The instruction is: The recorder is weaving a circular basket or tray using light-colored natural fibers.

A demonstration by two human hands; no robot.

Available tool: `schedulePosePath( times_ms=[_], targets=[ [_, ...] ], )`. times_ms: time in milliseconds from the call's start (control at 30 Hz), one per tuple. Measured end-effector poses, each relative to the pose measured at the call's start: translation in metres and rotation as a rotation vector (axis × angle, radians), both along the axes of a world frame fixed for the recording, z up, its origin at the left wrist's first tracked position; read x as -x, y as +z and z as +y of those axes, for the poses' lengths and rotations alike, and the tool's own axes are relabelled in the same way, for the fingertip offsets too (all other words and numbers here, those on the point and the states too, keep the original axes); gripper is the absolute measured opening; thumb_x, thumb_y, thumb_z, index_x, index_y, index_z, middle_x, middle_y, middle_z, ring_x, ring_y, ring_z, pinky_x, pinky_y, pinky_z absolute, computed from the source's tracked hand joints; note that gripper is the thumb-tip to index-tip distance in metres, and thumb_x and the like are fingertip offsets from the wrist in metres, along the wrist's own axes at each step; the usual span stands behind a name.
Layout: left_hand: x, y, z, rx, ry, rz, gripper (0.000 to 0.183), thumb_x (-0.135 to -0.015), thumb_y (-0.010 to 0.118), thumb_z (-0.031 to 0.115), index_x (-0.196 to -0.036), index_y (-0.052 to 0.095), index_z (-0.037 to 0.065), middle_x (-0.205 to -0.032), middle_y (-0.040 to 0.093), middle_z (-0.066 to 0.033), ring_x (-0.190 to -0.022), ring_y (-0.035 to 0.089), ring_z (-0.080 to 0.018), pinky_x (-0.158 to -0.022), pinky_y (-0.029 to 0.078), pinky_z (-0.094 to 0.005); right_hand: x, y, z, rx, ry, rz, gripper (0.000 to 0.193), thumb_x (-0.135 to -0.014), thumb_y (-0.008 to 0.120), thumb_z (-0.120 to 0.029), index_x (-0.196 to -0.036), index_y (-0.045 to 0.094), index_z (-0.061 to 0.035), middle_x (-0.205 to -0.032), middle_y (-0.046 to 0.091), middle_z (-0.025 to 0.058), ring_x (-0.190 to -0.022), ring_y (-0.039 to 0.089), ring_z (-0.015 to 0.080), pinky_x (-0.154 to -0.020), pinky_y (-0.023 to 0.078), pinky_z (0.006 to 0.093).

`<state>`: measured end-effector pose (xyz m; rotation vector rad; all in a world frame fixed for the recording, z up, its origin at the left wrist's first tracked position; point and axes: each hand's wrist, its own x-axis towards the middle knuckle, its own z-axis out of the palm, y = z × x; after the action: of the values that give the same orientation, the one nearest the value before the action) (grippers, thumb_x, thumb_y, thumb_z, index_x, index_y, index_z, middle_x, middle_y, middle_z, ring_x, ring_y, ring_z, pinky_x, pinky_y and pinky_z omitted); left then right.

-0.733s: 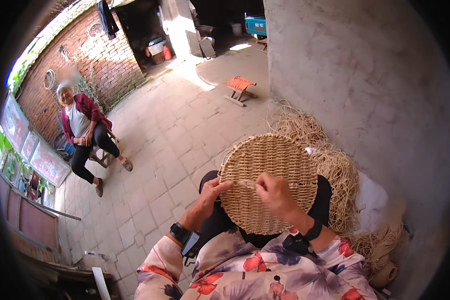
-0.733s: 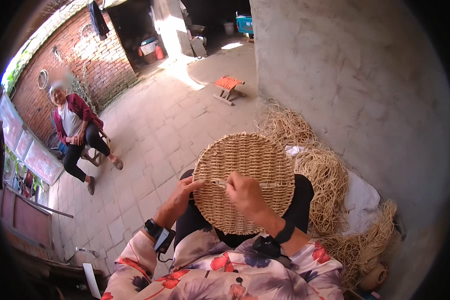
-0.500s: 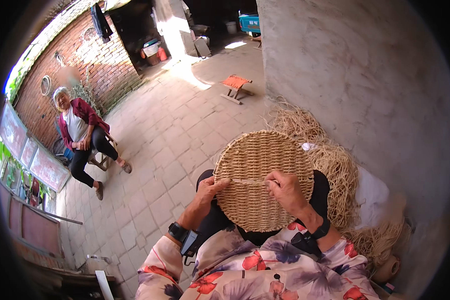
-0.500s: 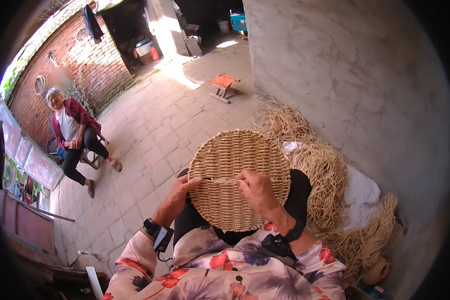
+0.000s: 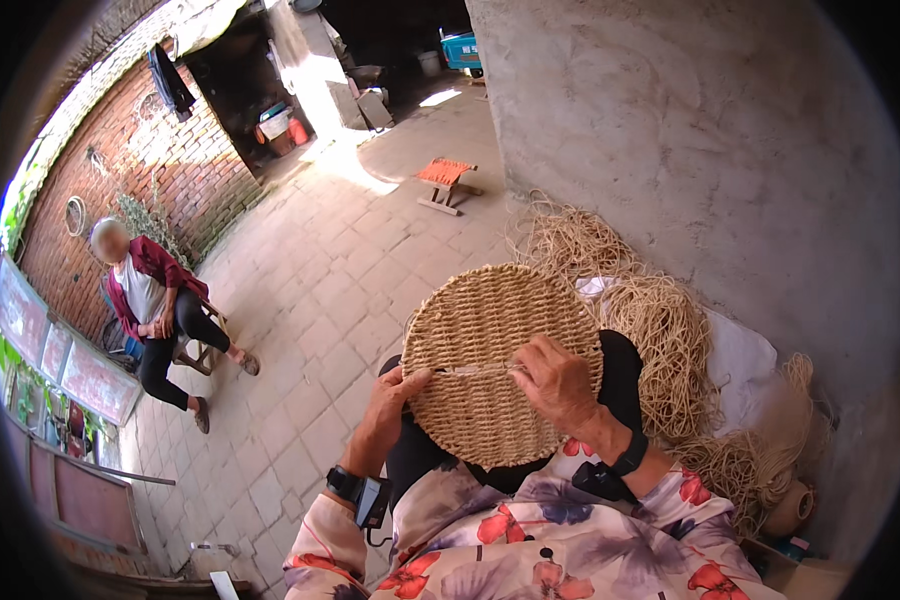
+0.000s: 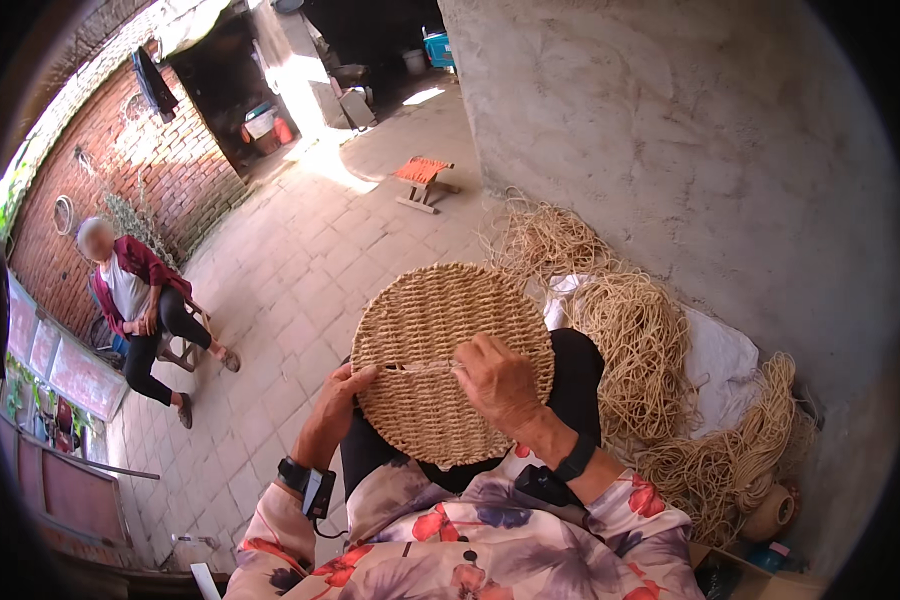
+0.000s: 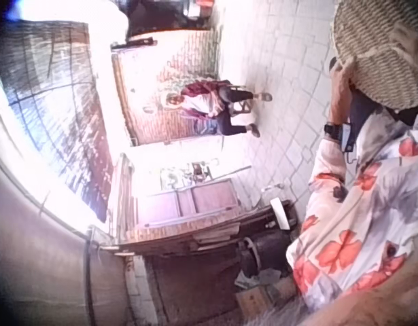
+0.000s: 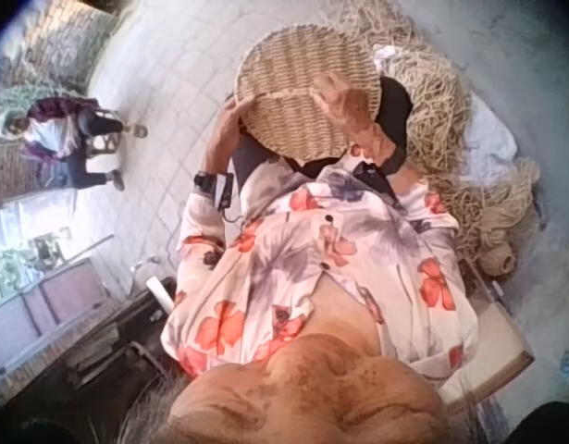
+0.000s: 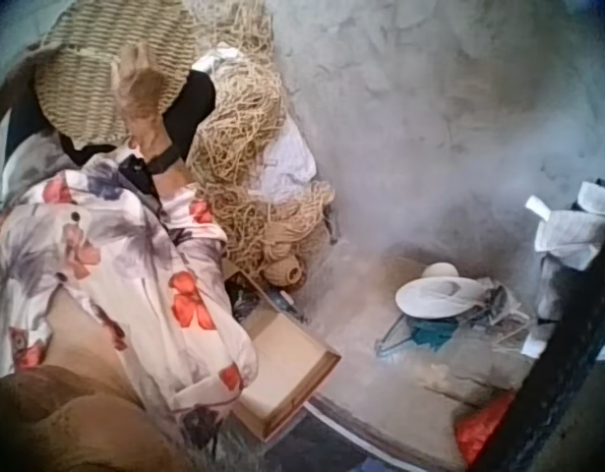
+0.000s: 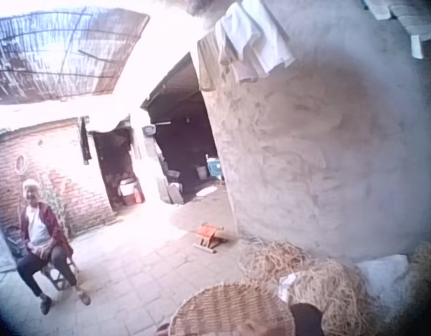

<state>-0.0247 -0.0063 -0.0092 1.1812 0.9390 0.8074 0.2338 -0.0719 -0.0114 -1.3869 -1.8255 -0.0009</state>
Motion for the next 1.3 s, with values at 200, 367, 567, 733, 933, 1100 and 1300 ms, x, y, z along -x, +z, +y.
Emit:
schedulePosePath(
  times_ms=[200,367,567,733,933,1100,1300],
  targets=[
    [0.003,-0.024,-0.008,-0.587,0.437,0.539,0.016,-0.085,0.070,0.018,-0.094,0.066,0.006,-0.093,0.063,-0.0044,-0.089,0.058,-0.0217,-0.085,0.044,-0.0362,0.018,0.000,0.014,-0.039,0.115,-0.061,0.015,-0.077,0.069,-0.007,-0.083,0.055,-0.0062,-0.084,0.053,0.0093,-0.081,0.062,0.0264,-0.065,0.053,0.0390],
    [-0.041,0.004,-0.020,-1.308,0.301,0.861,0.017,-0.073,0.077,0.014,-0.088,0.067,0.014,-0.091,0.058,-0.0032,-0.092,0.053,-0.0244,-0.083,0.036,-0.0404,0.018,-0.006,0.020,-0.087,0.083,-0.075,0.011,-0.077,0.065,-0.006,-0.080,0.055,-0.0051,-0.083,0.053,0.0101,-0.079,0.061,0.0274,-0.065,0.052,0.0395],
    [-0.059,-0.001,-0.015,-1.373,0.171,0.867,0.019,-0.071,0.075,0.012,-0.088,0.067,0.013,-0.090,0.058,-0.0028,-0.089,0.053,-0.0240,-0.081,0.035,-0.0397,0.023,-0.008,0.024,-0.096,0.095,-0.053,0.007,-0.076,0.061,-0.006,-0.077,0.055,-0.0048,-0.082,0.054,0.0105,-0.079,0.061,0.0278,-0.066,0.052,0.0394],
    [-0.069,-0.003,-0.014,-1.364,0.123,0.877,0.017,-0.072,0.074,0.011,-0.087,0.066,0.012,-0.086,0.057,-0.0031,-0.087,0.053,-0.0237,-0.079,0.035,-0.0394,0.000,-0.015,0.016,-0.089,0.218,0.123,0.010,-0.081,0.061,-0.008,-0.076,0.054,-0.0036,-0.078,0.053,0.0107,-0.074,0.061,0.0289,-0.063,0.050,0.0408],
    [-0.085,-0.004,-0.013,-1.343,0.084,0.878,0.016,-0.071,0.074,0.012,-0.086,0.066,0.013,-0.084,0.057,-0.0034,-0.085,0.053,-0.0243,-0.077,0.035,-0.0398,-0.143,-0.062,-0.010,0.218,-0.190,0.603,0.017,-0.091,0.061,-0.020,-0.086,0.066,-0.0043,-0.076,0.063,0.0088,-0.065,0.059,0.0162,-0.060,0.049,0.0302],
    [-0.086,-0.005,-0.006,-1.362,0.109,0.939,0.011,-0.076,0.074,0.016,-0.081,0.066,0.012,-0.078,0.056,-0.0045,-0.081,0.054,-0.0244,-0.077,0.035,-0.0390,-0.262,-0.171,-0.070,0.502,-0.453,1.257,0.020,-0.092,0.061,-0.023,-0.082,0.062,-0.0060,-0.064,0.050,-0.0019,-0.054,0.045,0.0097,-0.049,0.038,0.0262],
    [-0.113,-0.003,-0.004,-1.324,0.019,0.926,0.012,-0.075,0.074,0.012,-0.080,0.063,0.009,-0.073,0.054,-0.0054,-0.074,0.052,-0.0247,-0.076,0.035,-0.0385,-0.332,-0.307,-0.169,0.632,-0.853,0.930,0.026,-0.086,0.061,-0.020,-0.067,0.055,-0.0039,-0.062,0.053,0.0058,-0.055,0.049,0.0192,-0.051,0.039,0.0356]
  ],
)
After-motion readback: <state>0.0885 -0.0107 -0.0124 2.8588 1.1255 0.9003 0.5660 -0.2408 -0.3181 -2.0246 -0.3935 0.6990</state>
